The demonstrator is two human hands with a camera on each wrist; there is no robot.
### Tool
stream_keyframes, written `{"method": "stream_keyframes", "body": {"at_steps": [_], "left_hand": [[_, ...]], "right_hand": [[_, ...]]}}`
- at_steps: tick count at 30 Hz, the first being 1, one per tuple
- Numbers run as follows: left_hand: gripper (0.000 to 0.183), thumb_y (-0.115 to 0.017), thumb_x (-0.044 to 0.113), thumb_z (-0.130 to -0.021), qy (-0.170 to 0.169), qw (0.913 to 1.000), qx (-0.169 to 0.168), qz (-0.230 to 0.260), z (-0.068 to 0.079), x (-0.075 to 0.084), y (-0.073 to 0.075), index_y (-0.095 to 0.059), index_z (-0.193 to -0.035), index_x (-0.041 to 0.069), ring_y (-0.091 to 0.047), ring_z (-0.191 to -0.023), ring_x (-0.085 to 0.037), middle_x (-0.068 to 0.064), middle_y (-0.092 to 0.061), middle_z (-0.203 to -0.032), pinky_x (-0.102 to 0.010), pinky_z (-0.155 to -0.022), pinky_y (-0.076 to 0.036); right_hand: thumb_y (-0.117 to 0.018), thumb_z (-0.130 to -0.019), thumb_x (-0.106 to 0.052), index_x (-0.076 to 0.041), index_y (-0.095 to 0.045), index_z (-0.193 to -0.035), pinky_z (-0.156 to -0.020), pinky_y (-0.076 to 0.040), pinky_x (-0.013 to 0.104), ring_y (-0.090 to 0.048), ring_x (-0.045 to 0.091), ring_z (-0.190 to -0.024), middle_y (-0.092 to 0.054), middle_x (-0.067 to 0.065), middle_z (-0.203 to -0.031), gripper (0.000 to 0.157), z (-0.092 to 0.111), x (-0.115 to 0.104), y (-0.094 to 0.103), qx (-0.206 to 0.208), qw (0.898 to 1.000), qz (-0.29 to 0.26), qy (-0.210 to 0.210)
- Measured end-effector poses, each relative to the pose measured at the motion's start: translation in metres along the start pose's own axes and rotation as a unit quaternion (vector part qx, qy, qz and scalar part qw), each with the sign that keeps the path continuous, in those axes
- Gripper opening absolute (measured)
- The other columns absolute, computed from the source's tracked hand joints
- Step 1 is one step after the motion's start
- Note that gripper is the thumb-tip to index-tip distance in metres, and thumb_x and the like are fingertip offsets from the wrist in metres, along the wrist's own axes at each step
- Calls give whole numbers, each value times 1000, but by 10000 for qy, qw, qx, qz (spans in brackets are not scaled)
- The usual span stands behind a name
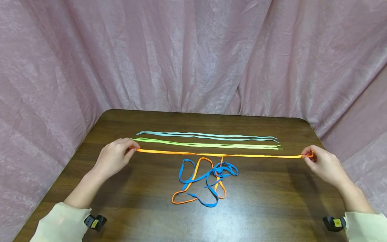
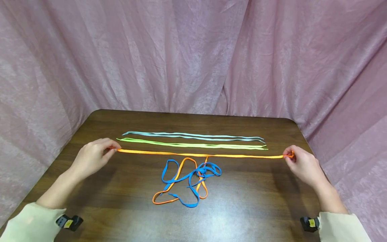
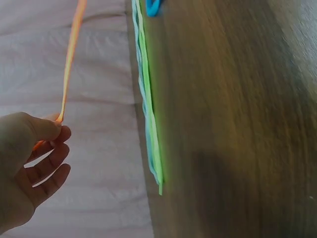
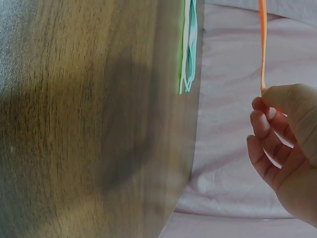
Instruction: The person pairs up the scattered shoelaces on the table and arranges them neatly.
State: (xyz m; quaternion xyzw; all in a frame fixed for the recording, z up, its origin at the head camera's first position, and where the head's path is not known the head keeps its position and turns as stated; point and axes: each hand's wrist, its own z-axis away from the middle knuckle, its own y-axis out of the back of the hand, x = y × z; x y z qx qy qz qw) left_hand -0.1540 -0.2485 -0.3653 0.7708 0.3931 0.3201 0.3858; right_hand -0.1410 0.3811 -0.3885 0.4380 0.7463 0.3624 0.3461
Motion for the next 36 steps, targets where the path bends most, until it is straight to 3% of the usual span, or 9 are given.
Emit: {"method": "stream_keyframes", "body": {"at_steps": [8, 19, 26, 36], "left_hand": [[15, -70, 4, -76, 305, 9994, -190, 28, 4, -16, -7, -66, -79, 17, -55, -61, -14, 3, -64, -77, -34, -52, -42], [13, -65, 5, -79, 799, 9942, -721, -64, 2, -40, -23, -66, -83, 17, -55, -60, -17, 0, -66, -81, -38, -50, -41], [10, -64, 6, -80, 864, 9918, -932, -118, -2, -54, -36, -66, -83, 15, -54, -59, -19, -2, -66, -80, -39, -50, -42], [4, -65, 11, -79, 1303, 9835, -1244, -148, -11, -70, -52, -65, -83, 13, -56, -61, -25, -4, -65, -75, -41, -49, -41]], "right_hand": [[-72, -67, 1, -15, -59, -78, -49, -29, 16, -38, -7, -57, -51, -9, -64, 24, -3, -3, -2, -118, 9999, -99, 45], [-70, -70, -1, -16, -59, -78, -48, -33, 21, -40, -7, -57, -53, -11, -64, 20, -5, -3, -11, -432, 9990, -116, 43], [-67, -73, -2, -14, -61, -80, -50, -39, 27, -45, -4, -60, -57, -8, -68, 15, -9, -2, -19, -745, 9972, -106, -7], [-68, -73, -2, -12, -62, -77, -56, -43, 31, -52, 7, -64, -58, -4, -71, 11, -19, 4, -39, -884, 9960, -114, 40]]}}
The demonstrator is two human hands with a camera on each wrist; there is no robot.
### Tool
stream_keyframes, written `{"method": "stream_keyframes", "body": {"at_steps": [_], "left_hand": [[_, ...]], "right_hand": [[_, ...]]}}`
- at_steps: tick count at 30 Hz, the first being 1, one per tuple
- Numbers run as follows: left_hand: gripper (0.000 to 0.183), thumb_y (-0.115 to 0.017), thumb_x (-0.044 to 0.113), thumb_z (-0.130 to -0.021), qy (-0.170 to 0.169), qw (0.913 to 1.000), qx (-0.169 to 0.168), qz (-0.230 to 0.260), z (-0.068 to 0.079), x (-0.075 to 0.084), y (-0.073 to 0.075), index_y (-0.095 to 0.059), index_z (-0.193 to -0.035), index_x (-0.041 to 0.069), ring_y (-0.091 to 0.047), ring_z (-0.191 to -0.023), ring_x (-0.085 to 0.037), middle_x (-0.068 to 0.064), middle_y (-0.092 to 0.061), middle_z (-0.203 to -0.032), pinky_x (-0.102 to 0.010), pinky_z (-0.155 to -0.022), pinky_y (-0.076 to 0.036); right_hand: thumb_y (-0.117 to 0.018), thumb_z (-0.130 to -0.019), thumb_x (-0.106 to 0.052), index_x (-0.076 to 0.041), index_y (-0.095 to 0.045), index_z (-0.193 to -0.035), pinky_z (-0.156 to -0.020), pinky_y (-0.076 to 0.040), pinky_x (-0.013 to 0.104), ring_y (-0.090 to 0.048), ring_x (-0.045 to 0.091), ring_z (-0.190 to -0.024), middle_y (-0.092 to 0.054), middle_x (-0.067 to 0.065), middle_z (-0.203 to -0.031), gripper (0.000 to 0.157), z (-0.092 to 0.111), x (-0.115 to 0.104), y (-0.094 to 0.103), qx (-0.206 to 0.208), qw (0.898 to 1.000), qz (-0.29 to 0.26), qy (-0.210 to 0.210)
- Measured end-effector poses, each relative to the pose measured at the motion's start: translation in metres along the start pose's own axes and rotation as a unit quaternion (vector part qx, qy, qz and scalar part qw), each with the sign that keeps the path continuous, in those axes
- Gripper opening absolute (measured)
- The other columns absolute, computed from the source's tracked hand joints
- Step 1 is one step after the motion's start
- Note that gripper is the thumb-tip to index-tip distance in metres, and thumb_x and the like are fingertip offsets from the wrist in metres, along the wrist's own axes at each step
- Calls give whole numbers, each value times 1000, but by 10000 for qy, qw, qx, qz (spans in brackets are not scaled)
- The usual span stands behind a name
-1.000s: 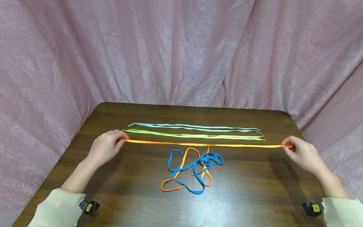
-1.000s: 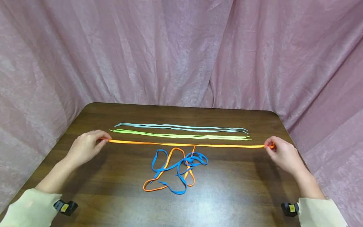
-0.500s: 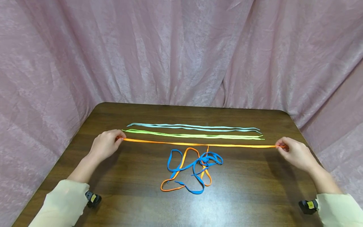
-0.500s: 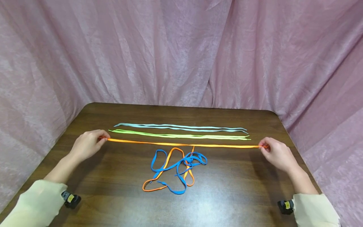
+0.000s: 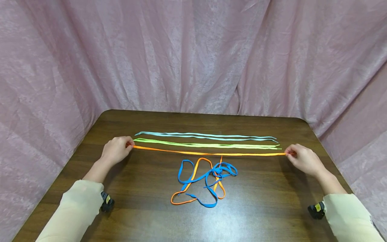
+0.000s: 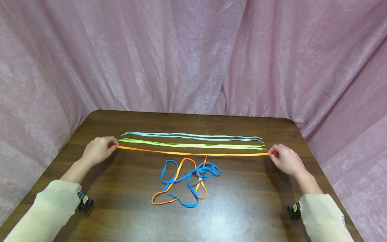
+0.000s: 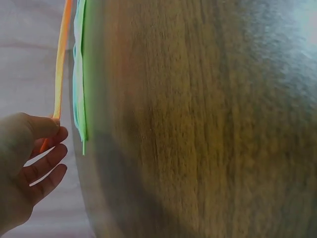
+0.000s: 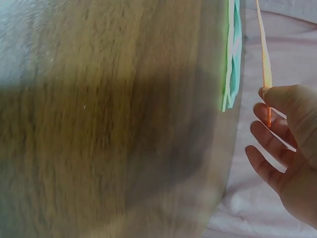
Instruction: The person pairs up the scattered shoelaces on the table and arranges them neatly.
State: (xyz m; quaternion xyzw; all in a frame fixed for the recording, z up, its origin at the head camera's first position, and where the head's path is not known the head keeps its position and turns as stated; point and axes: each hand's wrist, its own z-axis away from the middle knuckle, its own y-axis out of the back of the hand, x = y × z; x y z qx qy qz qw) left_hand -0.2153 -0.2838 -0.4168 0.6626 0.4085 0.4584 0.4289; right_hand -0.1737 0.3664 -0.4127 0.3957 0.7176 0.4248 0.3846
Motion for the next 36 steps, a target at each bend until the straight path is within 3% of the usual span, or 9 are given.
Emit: {"method": "stream_keyframes", "body": {"at_steps": [5, 15, 27, 36], "left_hand": [[4, -64, 12, -80, 159, 9997, -202, -13, -5, -4, -5, -65, -84, 12, -55, -60, -24, -4, -64, -76, -38, -48, -40], [4, -63, 13, -81, 374, 9982, -463, -30, -9, -8, -11, -65, -84, 12, -55, -62, -26, -7, -63, -79, -39, -48, -40], [4, -64, 15, -81, 524, 9961, -710, -21, -6, -17, -17, -64, -77, 17, -54, -62, -24, -1, -59, -72, -35, -48, -38], [4, -66, 14, -79, 436, 9971, -620, 7, 0, -16, -16, -64, -75, 16, -55, -63, -22, 1, -58, -72, -36, -50, -40]], "right_hand": [[-68, -71, -1, -11, -62, -74, -59, -43, 34, -53, 14, -66, -56, -2, -72, 12, -6, 1, -8, 29, 10000, 39, 32], [-63, -74, 0, -9, -60, -79, -53, -38, 27, -48, 8, -63, -55, -3, -70, 11, -11, 1, -15, -369, 9989, -146, -233], [-64, -72, -1, -12, -57, -75, -55, -39, 29, -50, 10, -63, -53, -3, -69, 13, -9, 6, -26, -554, 9980, -123, -266], [-65, -71, -1, -8, -60, -74, -57, -40, 30, -51, 13, -65, -53, -2, -70, 9, -5, 7, -27, -710, 9973, -76, -146]]}}
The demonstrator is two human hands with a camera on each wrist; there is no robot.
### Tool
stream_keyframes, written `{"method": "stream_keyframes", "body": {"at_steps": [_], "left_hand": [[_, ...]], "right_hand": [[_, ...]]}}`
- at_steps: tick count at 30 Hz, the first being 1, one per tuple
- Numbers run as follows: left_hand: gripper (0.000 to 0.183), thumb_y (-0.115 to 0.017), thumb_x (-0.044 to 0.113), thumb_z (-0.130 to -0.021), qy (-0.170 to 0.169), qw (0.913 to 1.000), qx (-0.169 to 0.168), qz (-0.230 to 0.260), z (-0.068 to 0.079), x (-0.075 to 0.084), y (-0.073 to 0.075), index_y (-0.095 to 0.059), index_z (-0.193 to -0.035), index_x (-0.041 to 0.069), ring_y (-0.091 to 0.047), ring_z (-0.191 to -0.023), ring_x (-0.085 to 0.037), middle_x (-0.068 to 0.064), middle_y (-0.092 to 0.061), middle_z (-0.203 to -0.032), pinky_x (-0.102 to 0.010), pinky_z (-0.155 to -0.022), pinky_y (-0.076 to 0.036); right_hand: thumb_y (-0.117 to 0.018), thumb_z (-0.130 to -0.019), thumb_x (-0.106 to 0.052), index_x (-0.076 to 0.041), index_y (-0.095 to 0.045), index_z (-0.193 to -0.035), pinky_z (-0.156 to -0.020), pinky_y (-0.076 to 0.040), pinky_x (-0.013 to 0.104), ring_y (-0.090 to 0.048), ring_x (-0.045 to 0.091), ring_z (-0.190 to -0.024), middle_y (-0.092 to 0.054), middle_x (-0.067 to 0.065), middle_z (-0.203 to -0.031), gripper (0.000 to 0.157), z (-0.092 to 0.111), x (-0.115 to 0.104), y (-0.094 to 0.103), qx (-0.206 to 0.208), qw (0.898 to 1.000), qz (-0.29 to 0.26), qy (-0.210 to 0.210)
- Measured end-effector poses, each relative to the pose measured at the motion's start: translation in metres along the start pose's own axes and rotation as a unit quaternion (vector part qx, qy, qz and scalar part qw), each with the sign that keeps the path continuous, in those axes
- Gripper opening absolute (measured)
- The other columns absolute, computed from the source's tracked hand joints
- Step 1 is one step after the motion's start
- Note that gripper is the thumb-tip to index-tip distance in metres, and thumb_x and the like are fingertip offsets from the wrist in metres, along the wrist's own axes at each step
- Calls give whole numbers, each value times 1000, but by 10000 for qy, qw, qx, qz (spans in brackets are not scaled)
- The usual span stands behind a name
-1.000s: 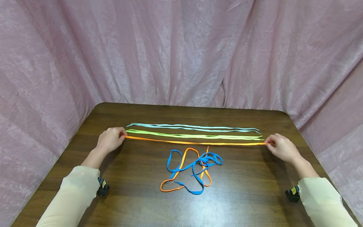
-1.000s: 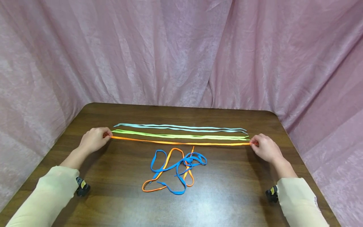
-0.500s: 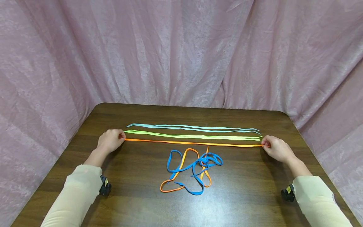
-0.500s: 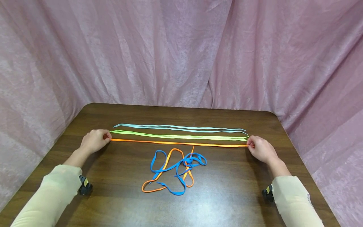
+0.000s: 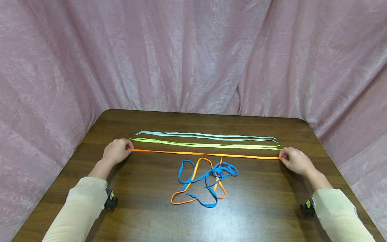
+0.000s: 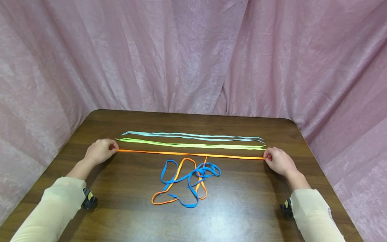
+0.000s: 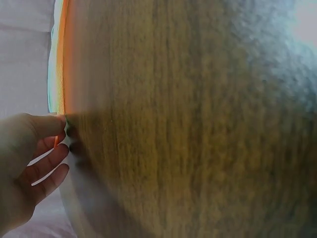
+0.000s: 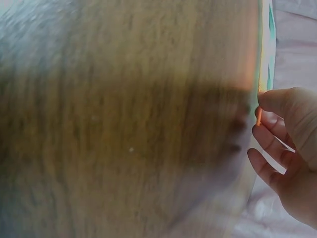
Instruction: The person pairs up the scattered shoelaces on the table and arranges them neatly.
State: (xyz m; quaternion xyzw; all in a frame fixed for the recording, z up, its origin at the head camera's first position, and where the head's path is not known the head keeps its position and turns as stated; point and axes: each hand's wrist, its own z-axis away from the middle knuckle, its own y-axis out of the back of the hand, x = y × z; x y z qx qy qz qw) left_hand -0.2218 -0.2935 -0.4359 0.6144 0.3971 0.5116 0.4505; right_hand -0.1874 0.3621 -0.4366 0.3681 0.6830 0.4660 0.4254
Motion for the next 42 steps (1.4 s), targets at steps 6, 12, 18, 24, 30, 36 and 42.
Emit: {"method": "stream_keyframes", "body": {"at_steps": [6, 12, 18, 24, 30, 36, 42], "left_hand": [[5, -67, 13, -79, -66, 10000, -3, 1, 4, -1, 1, -65, -75, 16, -54, -63, -21, 0, -58, -71, -34, -50, -39], [5, -67, 13, -79, -111, 9999, -42, 12, 5, -2, 1, -65, -76, 15, -53, -62, -20, 0, -58, -71, -34, -50, -39], [4, -67, 14, -79, -54, 10000, -2, 69, 1, -1, -1, -64, -75, 15, -53, -62, -21, 0, -57, -71, -34, -50, -39], [4, -64, 14, -81, 105, 9999, -56, 38, -5, -1, -1, -64, -77, 15, -53, -63, -22, -1, -57, -74, -33, -50, -38], [3, -63, 15, -81, 182, 9998, -86, 53, -9, 0, 0, -64, -78, 14, -53, -65, -23, -2, -56, -74, -33, -50, -37], [3, -64, 15, -81, 201, 9997, -79, 74, -11, 1, -1, -64, -79, 13, -53, -68, -22, -2, -56, -75, -33, -52, -38], [4, -65, 16, -80, 205, 9996, -143, 147, -10, 1, -1, -64, -82, 12, -52, -71, -23, -4, -55, -77, -34, -55, -39]], "right_hand": [[-66, -73, -1, -8, -59, -75, -58, -40, 30, -50, 11, -65, -54, -3, -71, 10, 3, 0, 1, -209, 9997, -39, -102], [-67, -74, -3, -8, -59, -75, -58, -41, 30, -50, 11, -66, -54, -2, -72, 9, 5, 2, 0, -235, 9995, -53, -219], [-67, -72, -2, -9, -58, -74, -57, -40, 29, -49, 11, -65, -53, -2, -70, 11, 3, 2, -4, 50, 9999, -23, -101], [-65, -72, -3, -8, -59, -73, -57, -40, 29, -49, 12, -64, -53, -1, -70, 7, -2, 2, -6, 191, 9997, 61, -105], [-65, -74, -3, -9, -59, -74, -58, -40, 31, -50, 14, -66, -54, 1, -71, 8, -6, 2, -6, 119, 9995, 43, -277], [-66, -73, -3, -10, -59, -74, -58, -40, 32, -49, 14, -65, -52, 1, -71, 9, -7, 1, -6, 101, 9995, 41, -301], [-68, -71, -2, -10, -59, -75, -57, -39, 32, -47, 14, -65, -50, 2, -71, 12, -6, -1, -7, 127, 9997, 0, -202]]}}
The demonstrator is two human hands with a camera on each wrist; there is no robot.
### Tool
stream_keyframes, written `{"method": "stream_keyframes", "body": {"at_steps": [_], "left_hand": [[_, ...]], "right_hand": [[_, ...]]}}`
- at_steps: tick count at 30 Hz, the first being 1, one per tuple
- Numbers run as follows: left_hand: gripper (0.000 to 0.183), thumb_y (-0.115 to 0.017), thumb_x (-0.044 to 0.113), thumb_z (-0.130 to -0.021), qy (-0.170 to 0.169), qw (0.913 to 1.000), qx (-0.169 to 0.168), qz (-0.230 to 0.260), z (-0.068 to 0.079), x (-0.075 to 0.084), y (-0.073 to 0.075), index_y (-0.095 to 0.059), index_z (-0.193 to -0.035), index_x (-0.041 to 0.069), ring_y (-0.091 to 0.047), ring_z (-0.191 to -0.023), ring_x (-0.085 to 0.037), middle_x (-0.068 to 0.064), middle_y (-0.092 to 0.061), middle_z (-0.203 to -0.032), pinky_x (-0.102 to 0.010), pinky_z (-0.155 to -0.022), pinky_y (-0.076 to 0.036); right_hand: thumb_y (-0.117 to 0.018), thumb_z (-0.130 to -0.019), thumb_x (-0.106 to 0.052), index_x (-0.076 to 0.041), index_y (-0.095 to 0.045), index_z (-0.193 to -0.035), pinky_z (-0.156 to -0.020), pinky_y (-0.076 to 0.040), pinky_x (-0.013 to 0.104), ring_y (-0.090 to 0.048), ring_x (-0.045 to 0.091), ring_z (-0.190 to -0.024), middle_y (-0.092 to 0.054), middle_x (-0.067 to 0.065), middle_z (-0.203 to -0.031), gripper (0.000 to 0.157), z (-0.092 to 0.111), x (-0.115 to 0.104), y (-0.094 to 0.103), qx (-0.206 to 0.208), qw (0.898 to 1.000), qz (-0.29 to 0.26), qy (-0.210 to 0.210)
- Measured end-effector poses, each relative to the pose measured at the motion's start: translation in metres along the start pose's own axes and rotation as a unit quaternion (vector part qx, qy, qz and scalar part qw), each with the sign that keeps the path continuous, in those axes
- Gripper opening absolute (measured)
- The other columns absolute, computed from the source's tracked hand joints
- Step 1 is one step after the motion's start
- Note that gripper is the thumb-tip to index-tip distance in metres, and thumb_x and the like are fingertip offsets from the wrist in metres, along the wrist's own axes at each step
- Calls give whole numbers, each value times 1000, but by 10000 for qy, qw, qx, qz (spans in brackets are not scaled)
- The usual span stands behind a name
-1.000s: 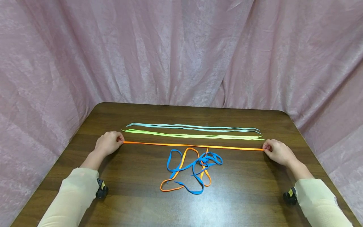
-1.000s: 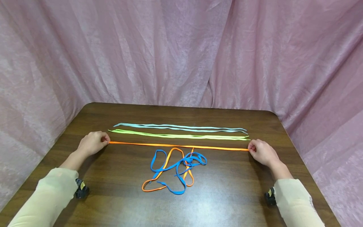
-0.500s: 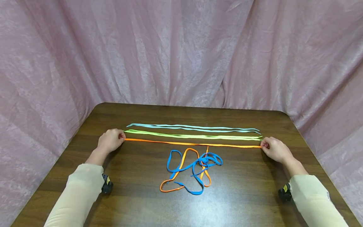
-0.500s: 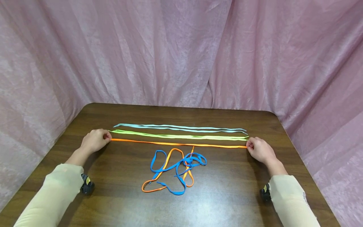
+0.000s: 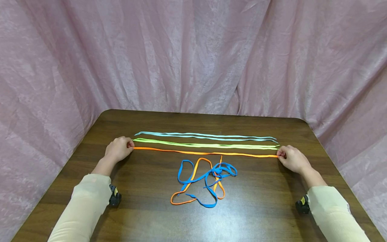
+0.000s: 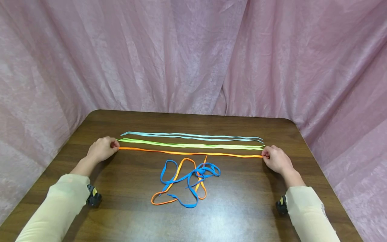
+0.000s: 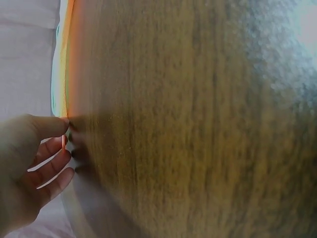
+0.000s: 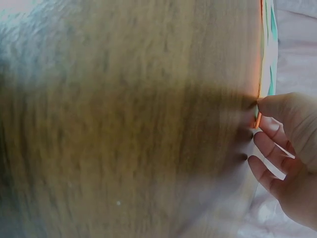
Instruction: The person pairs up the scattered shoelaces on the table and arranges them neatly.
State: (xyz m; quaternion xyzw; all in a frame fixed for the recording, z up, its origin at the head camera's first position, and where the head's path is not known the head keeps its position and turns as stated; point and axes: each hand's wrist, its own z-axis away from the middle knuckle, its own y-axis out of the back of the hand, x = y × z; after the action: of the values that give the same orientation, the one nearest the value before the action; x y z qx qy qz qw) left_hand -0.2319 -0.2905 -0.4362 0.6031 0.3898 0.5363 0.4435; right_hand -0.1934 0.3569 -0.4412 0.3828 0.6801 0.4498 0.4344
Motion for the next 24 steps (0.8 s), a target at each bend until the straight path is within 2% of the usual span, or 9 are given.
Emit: {"method": "stream_keyframes", "body": {"at_steps": [7, 10, 15, 19, 24], "left_hand": [[14, -67, 17, -80, 39, 9999, -130, 10, 4, 1, 3, -65, -92, 10, -53, -75, -26, -9, -55, -84, -39, -58, -41], [22, -67, 18, -80, 31, 9998, -183, -54, 8, 0, 5, -64, -100, 8, -56, -83, -31, -13, -57, -95, -45, -62, -45], [32, -67, 20, -81, 4, 9996, -251, -138, 16, 0, 9, -61, -110, 7, -54, -96, -41, -20, -52, -113, -54, -67, -45], [31, -67, 19, -81, -85, 9997, -165, -131, 20, 3, 12, -61, -109, 7, -54, -97, -40, -18, -53, -112, -55, -68, -46], [29, -68, 17, -79, -377, 9992, 41, -91, 25, 14, 12, -63, -107, 8, -57, -97, -38, -15, -57, -108, -54, -70, -46]], "right_hand": [[-71, -70, -1, -7, -60, -79, -58, -40, 33, -49, 17, -66, -52, 2, -72, 15, 3, -1, 2, 104, 9996, 33, 275], [-72, -69, 0, -6, -61, -83, -59, -42, 36, -52, 21, -67, -55, 4, -74, 19, 5, 0, 3, 241, 9986, 69, 475], [-71, -69, 0, -5, -63, -87, -65, -44, 45, -56, 30, -73, -59, 10, -81, 20, 7, -3, 5, 435, 9976, 120, 528], [-69, -72, -2, -8, -64, -89, -66, -43, 46, -56, 30, -75, -59, 10, -85, 18, 5, -10, 6, 392, 9981, 132, 460], [-69, -74, -2, -10, -64, -88, -69, -43, 45, -56, 29, -80, -59, 7, -88, 17, -1, -27, 3, 350, 9978, 30, 555]]}}
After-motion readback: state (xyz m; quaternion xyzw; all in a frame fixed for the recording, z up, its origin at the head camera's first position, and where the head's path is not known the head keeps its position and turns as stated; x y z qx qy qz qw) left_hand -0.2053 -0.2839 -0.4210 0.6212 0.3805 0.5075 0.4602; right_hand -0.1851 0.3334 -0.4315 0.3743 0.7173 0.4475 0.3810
